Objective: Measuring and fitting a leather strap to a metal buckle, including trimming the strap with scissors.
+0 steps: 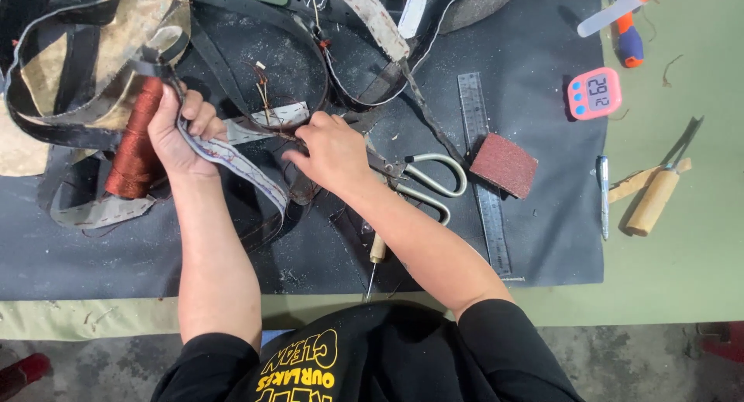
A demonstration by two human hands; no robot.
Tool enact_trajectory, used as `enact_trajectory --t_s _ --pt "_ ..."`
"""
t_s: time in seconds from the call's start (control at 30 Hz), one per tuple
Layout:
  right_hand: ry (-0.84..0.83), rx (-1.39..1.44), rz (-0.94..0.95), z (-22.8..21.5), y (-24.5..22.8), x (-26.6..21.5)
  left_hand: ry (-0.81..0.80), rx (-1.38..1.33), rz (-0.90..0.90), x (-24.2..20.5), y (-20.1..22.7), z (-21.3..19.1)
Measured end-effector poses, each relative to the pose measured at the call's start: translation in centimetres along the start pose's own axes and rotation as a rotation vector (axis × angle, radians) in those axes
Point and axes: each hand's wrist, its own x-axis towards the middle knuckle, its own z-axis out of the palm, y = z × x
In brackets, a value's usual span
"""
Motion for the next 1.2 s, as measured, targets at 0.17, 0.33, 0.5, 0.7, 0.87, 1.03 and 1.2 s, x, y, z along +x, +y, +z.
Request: enact_trajectory --t_s 0.17,0.33,0.5,0.7,0.87,1.03,1.2 --pt "0.2 0.039 -0.1 1.4 0.8 -0.4 -0.029 0.035 0.004 0.3 -0.3 0.2" --pt "0.033 0.607 0.116 -4.9 1.8 -1.7 0.036 0.039 0.01 -0.1 -0.4 1.4" --pt "0.044 0.998 0.249 -9.4 5.6 -4.8 0.07 0.075 0.007 0.0 -0.4 2.0" --pt "0.108 1.697 0.163 -11.7 10.2 -8.5 0.054 0.063 -0.009 0.0 -0.5 1.7" --pt "0.279 1.669 0.172 -13.1 12.0 -10.5 -0.043 0.143 0.004 -0.8 -1.1 4.4" --pt "0.342 1.433 0.281 -12.0 12.5 -11.4 -0.129 0.184 -0.016 -0.2 -3.0 2.1" --pt "0.385 1.351 0.328 -11.0 12.4 -11.8 -0.171 0.211 -0.043 -1.1 -3.7 4.8"
